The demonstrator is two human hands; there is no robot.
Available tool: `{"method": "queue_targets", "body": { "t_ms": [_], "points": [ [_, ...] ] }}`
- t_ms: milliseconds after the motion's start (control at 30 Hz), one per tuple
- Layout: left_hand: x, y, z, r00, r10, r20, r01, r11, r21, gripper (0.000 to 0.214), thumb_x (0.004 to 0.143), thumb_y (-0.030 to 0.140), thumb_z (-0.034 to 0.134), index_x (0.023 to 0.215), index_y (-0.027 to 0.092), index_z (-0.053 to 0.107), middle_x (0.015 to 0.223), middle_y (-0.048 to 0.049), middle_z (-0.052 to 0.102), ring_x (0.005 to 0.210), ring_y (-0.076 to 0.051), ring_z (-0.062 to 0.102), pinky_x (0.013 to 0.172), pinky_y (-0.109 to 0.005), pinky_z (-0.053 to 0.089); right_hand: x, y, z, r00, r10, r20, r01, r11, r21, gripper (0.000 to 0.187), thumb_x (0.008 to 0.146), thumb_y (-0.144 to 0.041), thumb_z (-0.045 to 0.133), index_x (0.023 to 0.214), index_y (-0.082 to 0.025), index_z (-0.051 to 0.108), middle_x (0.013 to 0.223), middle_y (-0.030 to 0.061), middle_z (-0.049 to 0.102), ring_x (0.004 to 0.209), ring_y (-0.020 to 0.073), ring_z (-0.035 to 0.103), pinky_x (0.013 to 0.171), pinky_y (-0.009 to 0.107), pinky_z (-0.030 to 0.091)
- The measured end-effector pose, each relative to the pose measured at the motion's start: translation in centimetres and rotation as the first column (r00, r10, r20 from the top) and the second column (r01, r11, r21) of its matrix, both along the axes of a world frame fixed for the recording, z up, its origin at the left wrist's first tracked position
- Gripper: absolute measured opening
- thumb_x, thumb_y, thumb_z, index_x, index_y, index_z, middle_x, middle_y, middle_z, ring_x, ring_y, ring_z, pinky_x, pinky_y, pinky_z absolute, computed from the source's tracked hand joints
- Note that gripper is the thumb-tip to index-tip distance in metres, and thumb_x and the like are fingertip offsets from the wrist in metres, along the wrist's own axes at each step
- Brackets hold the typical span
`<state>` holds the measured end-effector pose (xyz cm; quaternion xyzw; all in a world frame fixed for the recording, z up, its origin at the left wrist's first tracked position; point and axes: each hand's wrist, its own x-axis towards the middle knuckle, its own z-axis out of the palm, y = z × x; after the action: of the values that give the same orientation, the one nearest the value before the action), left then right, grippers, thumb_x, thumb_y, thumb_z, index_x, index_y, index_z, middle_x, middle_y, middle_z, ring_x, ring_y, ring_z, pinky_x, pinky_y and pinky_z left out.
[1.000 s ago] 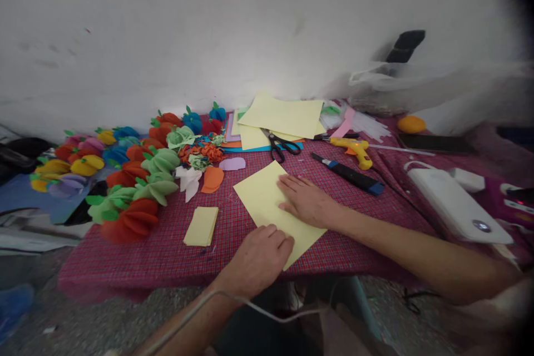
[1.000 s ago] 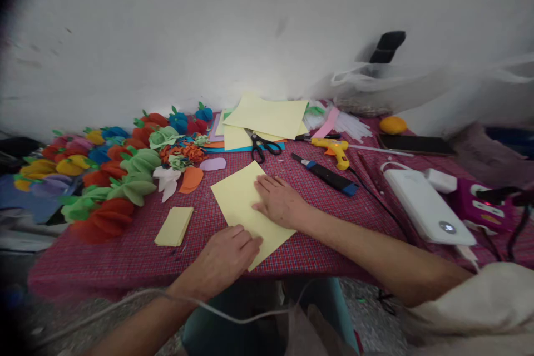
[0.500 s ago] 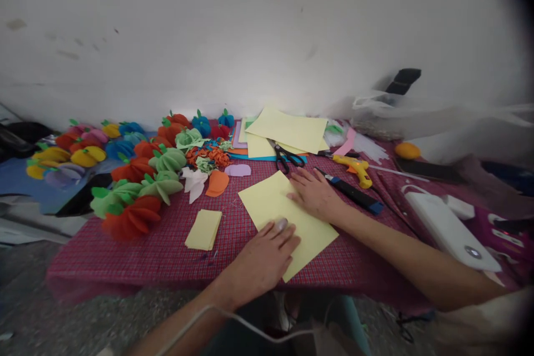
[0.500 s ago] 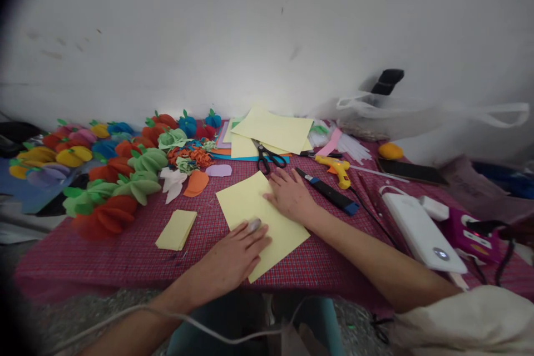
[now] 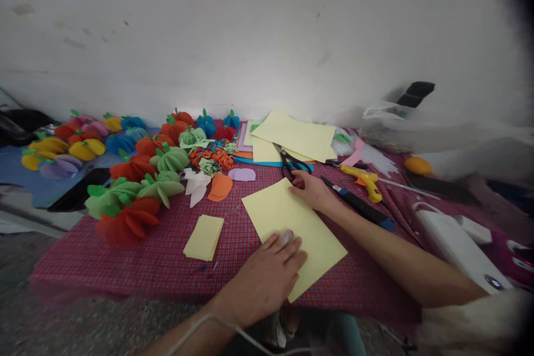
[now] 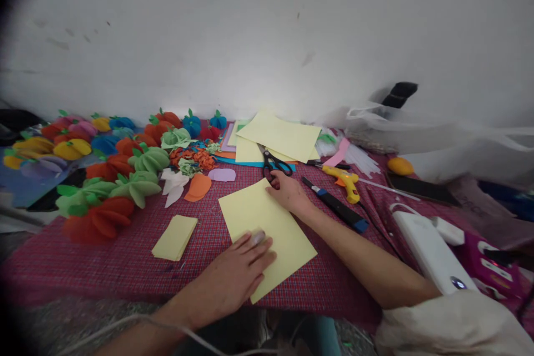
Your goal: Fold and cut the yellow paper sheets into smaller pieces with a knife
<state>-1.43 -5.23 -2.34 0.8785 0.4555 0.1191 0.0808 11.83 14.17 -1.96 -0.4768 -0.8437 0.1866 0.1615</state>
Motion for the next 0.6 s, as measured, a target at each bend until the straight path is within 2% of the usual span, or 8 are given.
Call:
{"method": "queue_targets", "body": {
  "t_ms": [67,133,167,233,333,400,500,600],
  "points": [
    [0.1,0.0,0.0,1.000,0.008,0.013,-0.008,1.000,0.003,0.035,0.092,0.028,0.030,0.125,0.021,0.040,0.138,-0.0041,0.038,0.129,-0.018,0.027,0.107,-0.036,0.016,-1.0,-0.2,0.6,1.000,0.000,0.016,-0.001,0.997,0.079,0.044,0.077,-0.028,0.053,0.119,-0.016,0.046,0.093,0.0046,0.065,0.083,0.0167,0.059,0.073,0.028,0.043],
    [0.1,0.0,0.0,1.000,0.010,0.028,-0.010,1.000,0.004,0.035,0.092,0.029,0.030,0.124,0.020,0.041,0.137,-0.0040,0.039,0.129,-0.018,0.028,0.107,-0.036,0.016,-2.2,-0.8,1.6,0.995,0.038,0.089,-0.058,0.968,0.243,0.029,0.080,-0.026,0.050,0.107,-0.017,0.056,0.090,0.0056,0.065,0.086,0.0192,0.056,0.077,0.031,0.040],
    [0.1,-0.1,0.0,0.999,0.010,0.037,-0.010,1.000,0.005,0.035,0.092,0.029,0.030,0.123,0.020,0.041,0.136,-0.0039,0.039,0.128,-0.018,0.028,0.107,-0.036,0.016,-2.8,-1.3,2.0,0.988,0.073,0.135,-0.113,0.942,0.317,0.022,0.081,-0.024,0.048,0.099,-0.018,0.060,0.089,0.0062,0.065,0.087,0.0204,0.055,0.078,0.033,0.039],
    [0.0,-0.1,0.0,0.998,0.012,0.057,-0.012,1.000,0.004,0.034,0.092,0.029,0.031,0.122,0.020,0.042,0.135,-0.0038,0.041,0.127,-0.018,0.030,0.107,-0.036,0.015,-4.2,-2.0,2.6,0.955,0.207,0.213,-0.274,0.892,0.359,0.021,0.082,-0.018,0.045,0.092,-0.019,0.064,0.088,0.0067,0.064,0.088,0.0206,0.053,0.078,0.033,0.037],
    [0.0,-0.2,0.0,0.996,0.019,0.082,-0.019,1.000,0.003,0.033,0.091,0.029,0.032,0.122,0.020,0.043,0.134,-0.0038,0.042,0.126,-0.018,0.031,0.107,-0.036,0.015,-6.2,-2.5,2.7,0.847,0.468,0.251,-0.526,0.807,0.269,0.034,0.078,-0.007,0.044,0.104,-0.020,0.061,0.097,0.0067,0.063,0.093,0.0187,0.053,0.081,0.032,0.036],
    [0.0,-0.2,0.1,0.995,0.019,0.093,-0.019,1.000,0.007,0.033,0.091,0.028,0.033,0.121,0.019,0.043,0.133,-0.0040,0.042,0.126,-0.018,0.031,0.107,-0.036,0.016,-7.3,-2.3,2.4,0.771,0.589,0.240,-0.633,0.748,0.198,0.043,0.074,-0.003,0.044,0.112,-0.020,0.057,0.103,0.0069,0.062,0.097,0.0180,0.052,0.083,0.032,0.036],
    [-0.1,-0.3,0.1,0.994,0.014,0.106,-0.016,1.000,0.018,0.032,0.091,0.028,0.033,0.120,0.019,0.044,0.133,-0.0042,0.043,0.126,-0.018,0.032,0.106,-0.036,0.017,-8.5,-2.0,2.2,0.706,0.667,0.238,-0.703,0.701,0.120,0.047,0.070,-0.002,0.044,0.112,-0.019,0.057,0.104,0.0071,0.060,0.098,0.0182,0.052,0.083,0.032,0.037],
    [-0.1,-0.3,0.0,0.993,0.016,0.115,-0.019,1.000,0.024,0.033,0.091,0.029,0.033,0.120,0.019,0.044,0.133,-0.0044,0.043,0.126,-0.019,0.032,0.106,-0.036,0.018,-9.0,-1.8,2.5,0.682,0.685,0.256,-0.717,0.696,0.047,0.044,0.067,-0.003,0.045,0.106,-0.019,0.059,0.100,0.0068,0.060,0.093,0.0175,0.053,0.079,0.029,0.039]
  ]
}}
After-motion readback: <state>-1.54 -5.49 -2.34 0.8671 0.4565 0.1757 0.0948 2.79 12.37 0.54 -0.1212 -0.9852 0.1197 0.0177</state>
